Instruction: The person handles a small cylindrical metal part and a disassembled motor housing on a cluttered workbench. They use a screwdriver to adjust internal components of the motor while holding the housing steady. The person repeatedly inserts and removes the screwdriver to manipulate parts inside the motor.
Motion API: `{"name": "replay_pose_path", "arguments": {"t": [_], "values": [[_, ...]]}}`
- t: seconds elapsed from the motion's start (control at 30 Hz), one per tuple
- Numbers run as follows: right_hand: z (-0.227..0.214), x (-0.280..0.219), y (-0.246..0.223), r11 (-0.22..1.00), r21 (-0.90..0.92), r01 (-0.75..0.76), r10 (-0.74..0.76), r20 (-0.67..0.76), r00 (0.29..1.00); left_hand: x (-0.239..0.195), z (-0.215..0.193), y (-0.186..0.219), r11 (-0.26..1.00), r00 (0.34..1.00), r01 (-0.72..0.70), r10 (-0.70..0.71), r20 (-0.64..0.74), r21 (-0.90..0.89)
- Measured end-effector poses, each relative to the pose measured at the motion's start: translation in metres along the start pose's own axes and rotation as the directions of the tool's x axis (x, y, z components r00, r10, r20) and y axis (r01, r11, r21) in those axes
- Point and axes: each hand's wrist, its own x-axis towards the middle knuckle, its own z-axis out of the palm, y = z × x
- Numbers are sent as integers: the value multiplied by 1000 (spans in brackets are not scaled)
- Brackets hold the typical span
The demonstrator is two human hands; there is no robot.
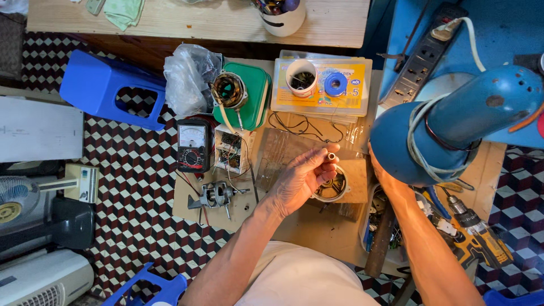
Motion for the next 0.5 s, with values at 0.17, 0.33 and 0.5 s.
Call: {"name": "replay_pose_path", "arguments": {"t": [0.17,0.33,0.5], "values": [[13,19,12,995,-82,-48,53,64,997,-4,-1,2,1000,1000,-9,9,-12,-9],[12,28,19,993,-105,-58,72,132,989,-5,3,4,1000,1000,-12,12,-17,6],[2,16,16,993,-99,-67,82,167,983,-6,3,3,1000,999,-16,15,-36,-4]]}}
